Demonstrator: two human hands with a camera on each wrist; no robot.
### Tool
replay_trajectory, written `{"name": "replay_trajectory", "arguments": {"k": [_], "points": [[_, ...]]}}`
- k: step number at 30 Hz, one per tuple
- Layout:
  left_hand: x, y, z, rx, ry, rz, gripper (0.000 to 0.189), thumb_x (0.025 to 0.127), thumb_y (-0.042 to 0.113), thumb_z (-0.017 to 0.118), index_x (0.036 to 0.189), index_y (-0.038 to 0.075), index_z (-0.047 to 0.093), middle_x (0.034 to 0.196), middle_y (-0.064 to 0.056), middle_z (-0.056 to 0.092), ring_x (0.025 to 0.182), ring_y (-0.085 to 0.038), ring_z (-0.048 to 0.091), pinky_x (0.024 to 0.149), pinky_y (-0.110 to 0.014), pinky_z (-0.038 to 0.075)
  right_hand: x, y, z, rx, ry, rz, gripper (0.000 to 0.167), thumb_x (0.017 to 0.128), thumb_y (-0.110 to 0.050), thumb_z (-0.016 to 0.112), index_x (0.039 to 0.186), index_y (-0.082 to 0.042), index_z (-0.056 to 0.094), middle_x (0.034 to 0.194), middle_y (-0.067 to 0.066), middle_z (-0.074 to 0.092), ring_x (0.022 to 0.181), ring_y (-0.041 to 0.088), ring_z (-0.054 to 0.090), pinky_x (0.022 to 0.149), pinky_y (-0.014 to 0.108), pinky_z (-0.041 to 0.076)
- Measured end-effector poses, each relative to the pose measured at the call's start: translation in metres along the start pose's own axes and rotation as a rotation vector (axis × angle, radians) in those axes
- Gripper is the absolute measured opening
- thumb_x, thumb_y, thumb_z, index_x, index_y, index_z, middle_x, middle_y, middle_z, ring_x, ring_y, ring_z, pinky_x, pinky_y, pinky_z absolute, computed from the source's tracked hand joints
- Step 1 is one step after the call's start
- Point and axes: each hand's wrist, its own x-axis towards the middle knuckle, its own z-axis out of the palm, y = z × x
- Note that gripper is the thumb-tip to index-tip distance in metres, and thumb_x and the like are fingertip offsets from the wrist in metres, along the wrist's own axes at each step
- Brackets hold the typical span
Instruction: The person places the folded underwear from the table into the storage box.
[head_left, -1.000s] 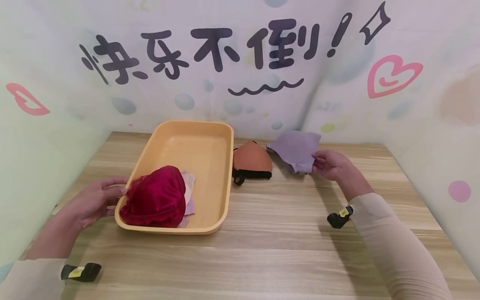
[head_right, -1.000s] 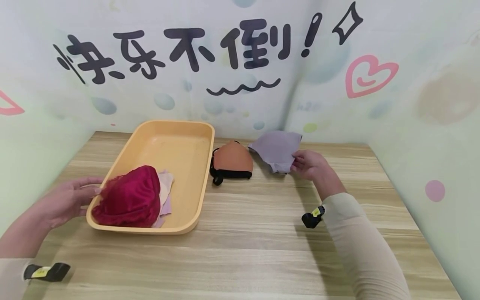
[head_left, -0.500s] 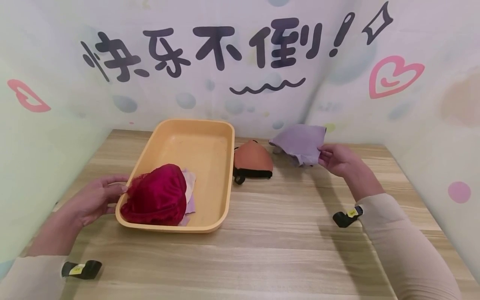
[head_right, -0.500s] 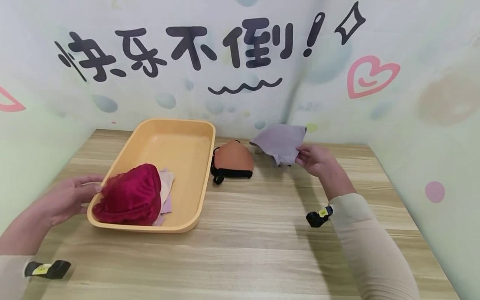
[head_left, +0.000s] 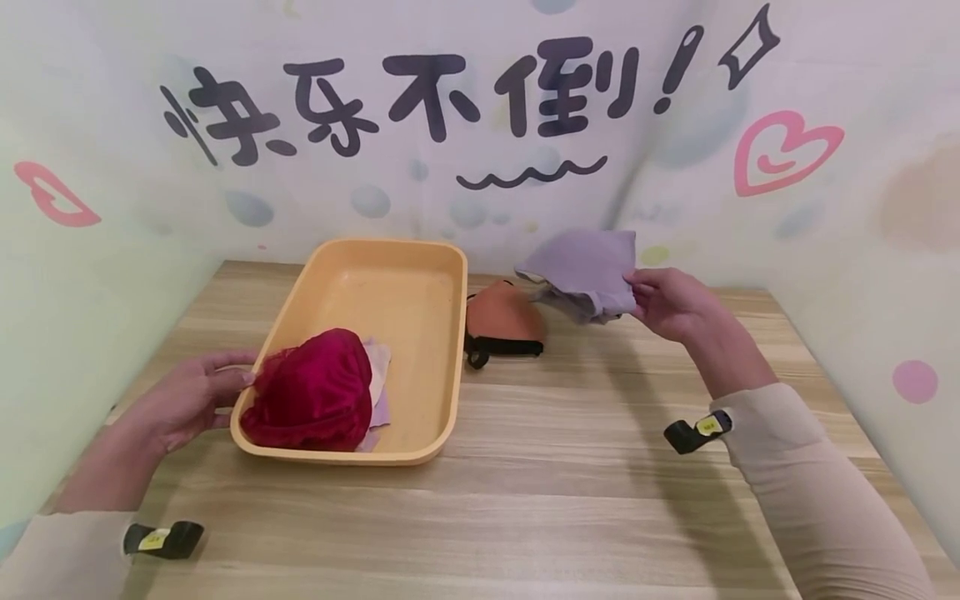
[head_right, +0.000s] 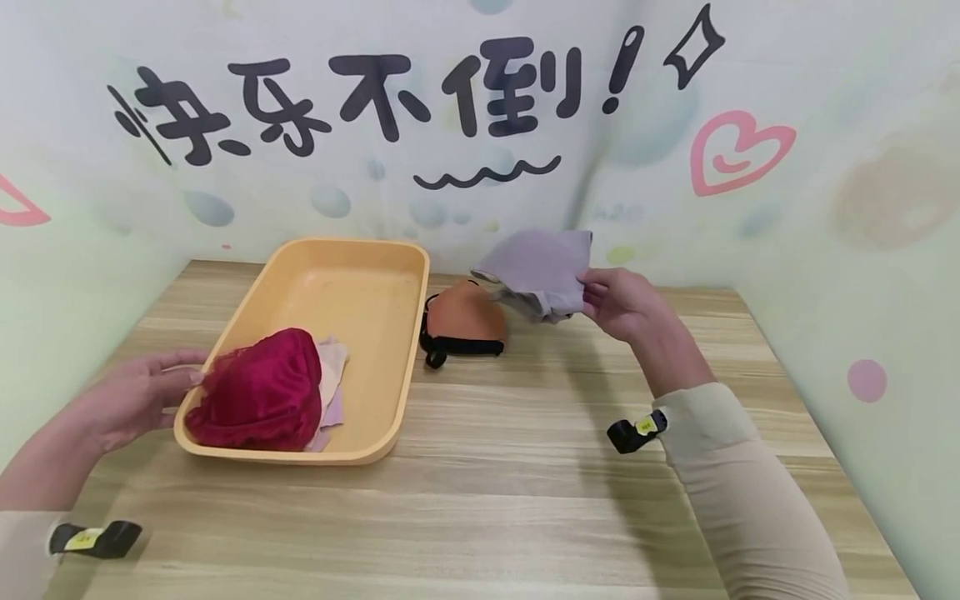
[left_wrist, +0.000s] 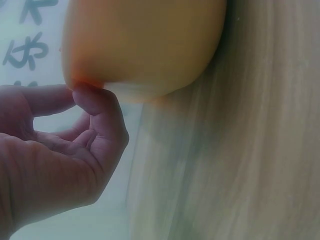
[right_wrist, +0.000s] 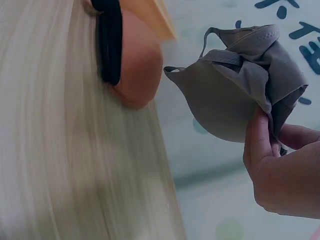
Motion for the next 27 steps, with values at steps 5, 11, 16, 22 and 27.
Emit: {"name": "replay_trajectory", "arguments": {"k": [5, 11, 16, 22, 27], "points": [[0.000, 0.000, 0.000, 0.005, 0.006, -0.009, 0.048, 0.102, 0.015, 0.049, 0.141, -0.006, 0.030, 0.098, 0.012, 0.068, 0.090, -0.010, 0.068, 0.075, -0.037, 0.058, -0.002, 0.001, 0.019, -0.015, -0.024, -0.009, 0.008, 0.098, -0.003, 0.051, 0.102, 0.000, 0.057, 0.092, 0.008, 0.069, 0.083, 0.018, 0.067, 0.071, 0.026, 0.054], [0.000, 0.000, 0.000, -0.008, 0.006, -0.013, 0.039, 0.102, 0.014, 0.049, 0.136, 0.001, 0.037, 0.097, 0.012, 0.069, 0.090, -0.010, 0.068, 0.074, -0.037, 0.058, 0.001, 0.006, 0.034, -0.012, -0.068, -0.008, 0.010, 0.100, -0.002, 0.046, 0.106, -0.001, 0.055, 0.093, 0.009, 0.068, 0.085, 0.018, 0.067, 0.074, 0.027, 0.055], [0.002, 0.001, 0.001, 0.010, 0.003, -0.015, 0.047, 0.102, 0.016, 0.049, 0.140, -0.004, 0.032, 0.098, 0.012, 0.068, 0.090, -0.010, 0.067, 0.075, -0.037, 0.058, 0.006, 0.011, 0.044, -0.025, -0.089, -0.005, 0.012, 0.101, -0.002, 0.042, 0.107, -0.002, 0.052, 0.093, 0.009, 0.066, 0.085, 0.018, 0.066, 0.075, 0.026, 0.054], [0.001, 0.000, 0.001, 0.025, 0.002, -0.016, 0.051, 0.103, 0.016, 0.047, 0.142, -0.007, 0.026, 0.098, 0.013, 0.067, 0.090, -0.009, 0.067, 0.075, -0.037, 0.058, 0.013, 0.017, 0.059, -0.033, -0.107, 0.013, 0.018, 0.101, -0.002, 0.041, 0.118, -0.001, 0.047, 0.098, 0.009, 0.064, 0.089, 0.018, 0.065, 0.077, 0.025, 0.054], [0.000, 0.000, 0.000, 0.006, 0.005, -0.016, 0.042, 0.102, 0.016, 0.048, 0.138, -0.001, 0.034, 0.098, 0.012, 0.068, 0.090, -0.010, 0.068, 0.075, -0.037, 0.058, 0.019, 0.023, 0.071, -0.032, -0.127, 0.011, 0.019, 0.101, -0.001, 0.041, 0.119, 0.000, 0.046, 0.099, 0.010, 0.064, 0.090, 0.019, 0.065, 0.077, 0.026, 0.054]]}}
